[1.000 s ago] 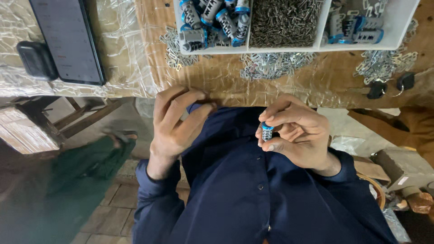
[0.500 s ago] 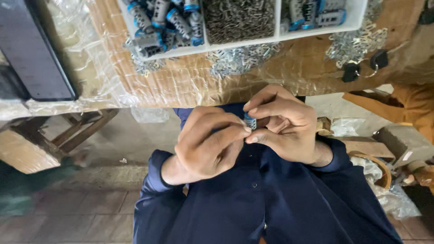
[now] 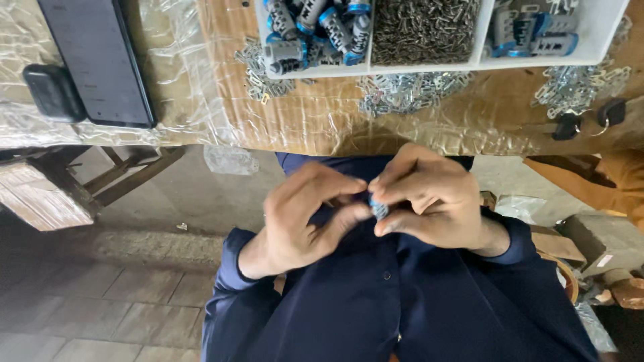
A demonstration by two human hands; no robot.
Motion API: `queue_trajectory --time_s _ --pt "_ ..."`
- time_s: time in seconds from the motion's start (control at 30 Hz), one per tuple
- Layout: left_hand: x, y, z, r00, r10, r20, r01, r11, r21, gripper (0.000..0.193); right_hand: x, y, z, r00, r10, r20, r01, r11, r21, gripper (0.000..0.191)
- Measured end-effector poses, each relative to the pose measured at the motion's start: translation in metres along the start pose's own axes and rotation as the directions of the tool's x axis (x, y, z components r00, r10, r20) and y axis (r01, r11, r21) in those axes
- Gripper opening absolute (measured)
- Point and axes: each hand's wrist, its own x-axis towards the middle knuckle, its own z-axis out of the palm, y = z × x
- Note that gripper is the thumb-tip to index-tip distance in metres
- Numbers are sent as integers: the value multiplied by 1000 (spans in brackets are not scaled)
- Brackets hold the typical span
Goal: The person sits at a workbench assembling padlock cylinder cores. They pick small springs and pin parts from a compartment tray, insert them by hand into a blue-capped lock cylinder held in the other hand, and place finished cylinders with a pile of completed locks.
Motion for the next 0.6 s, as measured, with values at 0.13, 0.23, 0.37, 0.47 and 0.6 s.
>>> queue_trajectory --time_s 0.13,0.23,0.37,0.47,0.6 --pt "22 -2 -1 953 243 -181 -53 720 692 44 1 -2 0 991 63 -118 -67 997 -25 38" --pt "24 -9 -5 962 232 -145 -49 668 743 52 -4 -7 0 990 67 -124 -66 998 9 37" --pt "11 -19 -7 972 128 -197 31 763 646 41 -10 -9 -1 992 28 -123 -16 995 99 36" --pt "7 -21 -4 969 177 -171 -25 762 647 51 -10 -6 -2 985 67 -162 -53 995 90 36" --pt "10 -15 -6 981 184 -58 -77 651 755 56 -10 -7 -6 996 49 -77 -41 994 103 35"
